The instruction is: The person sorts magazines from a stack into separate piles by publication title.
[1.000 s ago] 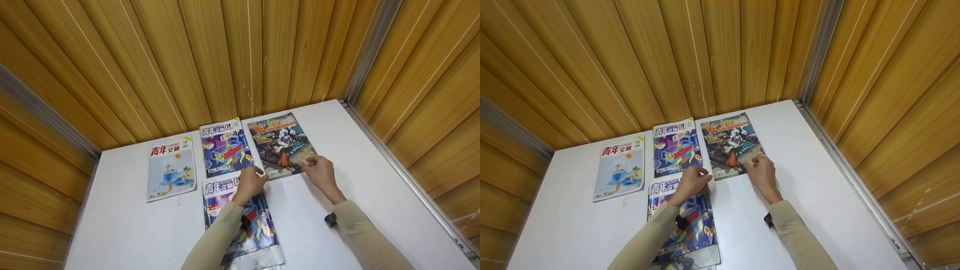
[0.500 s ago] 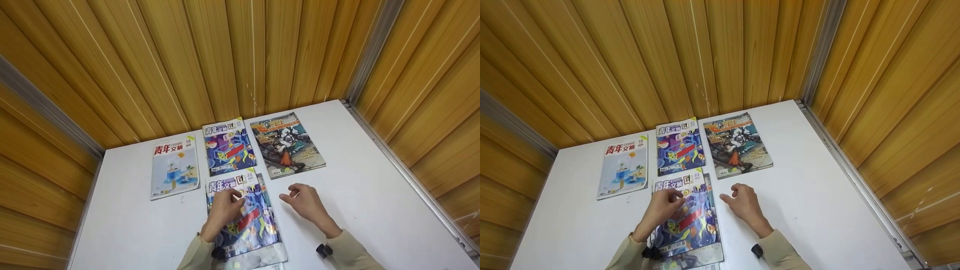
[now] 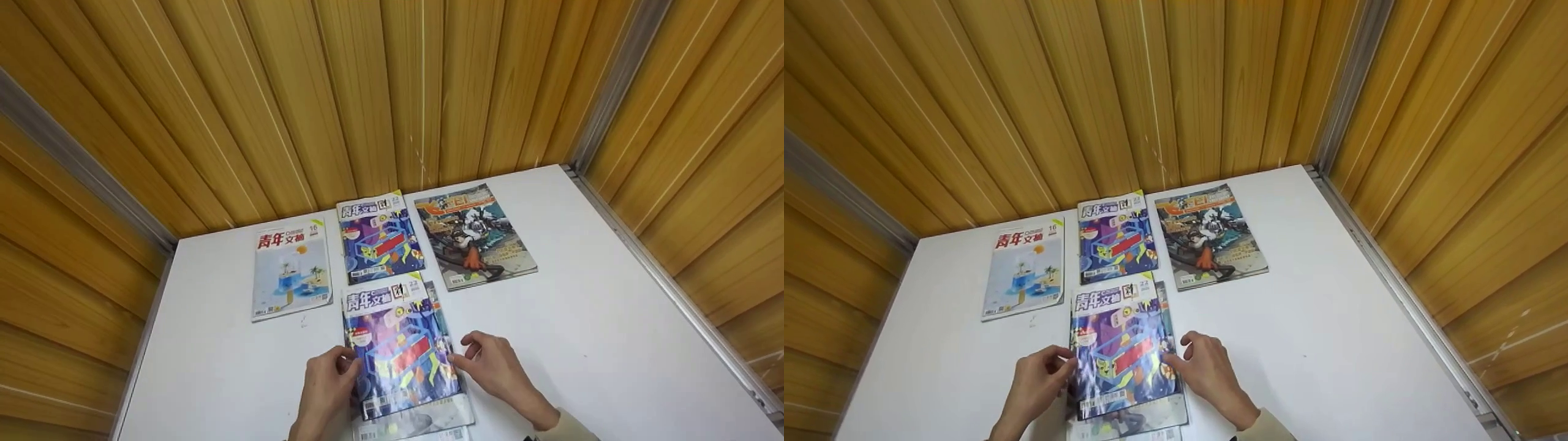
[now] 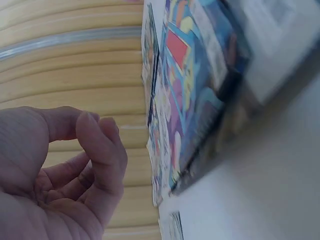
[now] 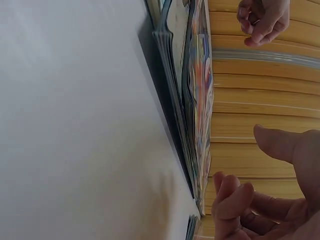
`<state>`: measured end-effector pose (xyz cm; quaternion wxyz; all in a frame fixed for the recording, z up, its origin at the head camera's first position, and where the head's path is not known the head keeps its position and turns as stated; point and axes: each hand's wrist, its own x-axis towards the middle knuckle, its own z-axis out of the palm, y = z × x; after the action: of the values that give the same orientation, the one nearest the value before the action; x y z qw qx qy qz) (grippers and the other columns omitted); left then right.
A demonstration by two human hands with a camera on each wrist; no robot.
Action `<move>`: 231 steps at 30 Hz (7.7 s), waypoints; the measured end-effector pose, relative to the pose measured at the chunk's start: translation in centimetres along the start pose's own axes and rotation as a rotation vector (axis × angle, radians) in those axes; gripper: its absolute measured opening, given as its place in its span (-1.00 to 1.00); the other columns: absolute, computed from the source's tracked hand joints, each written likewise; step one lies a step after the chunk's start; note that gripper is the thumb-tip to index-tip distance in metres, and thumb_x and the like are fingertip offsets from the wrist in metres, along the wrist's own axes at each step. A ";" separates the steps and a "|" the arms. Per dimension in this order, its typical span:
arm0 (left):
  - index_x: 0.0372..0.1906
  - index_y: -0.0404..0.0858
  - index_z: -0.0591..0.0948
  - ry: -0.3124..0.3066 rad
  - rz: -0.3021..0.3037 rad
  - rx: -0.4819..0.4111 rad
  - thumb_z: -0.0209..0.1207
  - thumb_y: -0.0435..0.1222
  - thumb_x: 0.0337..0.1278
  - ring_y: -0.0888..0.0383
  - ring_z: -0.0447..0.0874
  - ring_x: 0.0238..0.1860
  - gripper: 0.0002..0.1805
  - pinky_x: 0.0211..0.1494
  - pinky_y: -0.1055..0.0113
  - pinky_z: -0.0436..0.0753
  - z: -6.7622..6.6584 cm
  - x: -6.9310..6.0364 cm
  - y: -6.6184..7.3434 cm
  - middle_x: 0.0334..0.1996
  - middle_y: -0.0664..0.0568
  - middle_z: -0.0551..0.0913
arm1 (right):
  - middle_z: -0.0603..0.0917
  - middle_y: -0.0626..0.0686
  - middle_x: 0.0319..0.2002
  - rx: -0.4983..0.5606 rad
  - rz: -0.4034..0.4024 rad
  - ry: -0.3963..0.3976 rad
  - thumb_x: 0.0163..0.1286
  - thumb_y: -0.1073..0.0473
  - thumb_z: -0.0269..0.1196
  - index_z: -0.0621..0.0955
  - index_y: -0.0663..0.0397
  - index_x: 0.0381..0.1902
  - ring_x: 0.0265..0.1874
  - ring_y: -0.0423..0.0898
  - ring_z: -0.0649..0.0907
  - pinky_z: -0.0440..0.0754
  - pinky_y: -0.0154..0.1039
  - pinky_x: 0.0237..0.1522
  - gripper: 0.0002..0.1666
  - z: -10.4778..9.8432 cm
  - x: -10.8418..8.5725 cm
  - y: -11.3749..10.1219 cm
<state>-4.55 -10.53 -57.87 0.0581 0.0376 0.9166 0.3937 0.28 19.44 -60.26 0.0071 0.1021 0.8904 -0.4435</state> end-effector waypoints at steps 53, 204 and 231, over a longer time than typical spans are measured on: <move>-0.56 -0.25 0.65 0.156 -0.202 0.212 0.57 -0.33 -0.02 0.15 0.52 -0.52 -0.73 -0.41 0.24 0.48 4.5 -2.3 -2.0 -0.61 0.05 0.59 | 0.60 -0.07 -0.61 -0.016 0.026 -0.112 0.25 0.01 0.62 0.69 0.13 -0.46 -0.56 -0.16 0.50 0.35 -0.38 -0.48 -0.62 2.1 -1.0 1.8; -0.47 -0.29 0.74 0.155 -0.141 -0.178 0.54 -0.39 0.14 0.06 0.68 -0.43 -0.82 -0.37 0.25 0.60 2.2 23.4 -1.6 -0.44 -0.09 0.77 | 0.49 -0.13 -0.77 -0.200 -0.260 0.187 0.09 0.20 0.46 0.46 -0.15 -0.82 -0.66 -0.09 0.50 0.38 -0.20 -0.56 -0.54 6.5 28.1 0.6; -0.13 -0.44 0.81 0.116 -0.115 -0.066 0.37 -0.39 0.20 -0.04 0.80 -0.21 -0.80 -0.16 0.14 0.77 2.3 24.4 -3.0 -0.17 -0.25 0.85 | 0.14 -0.21 -0.83 -0.165 -0.179 0.120 0.31 0.20 0.49 0.31 -0.12 -0.86 -0.74 -0.24 0.13 0.07 -0.30 -0.66 -0.29 3.0 22.3 -3.8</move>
<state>-28.45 -8.10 -63.52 0.0289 -0.0399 0.9056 0.4212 -22.53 18.77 -61.33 -0.0773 0.0476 0.9282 -0.3609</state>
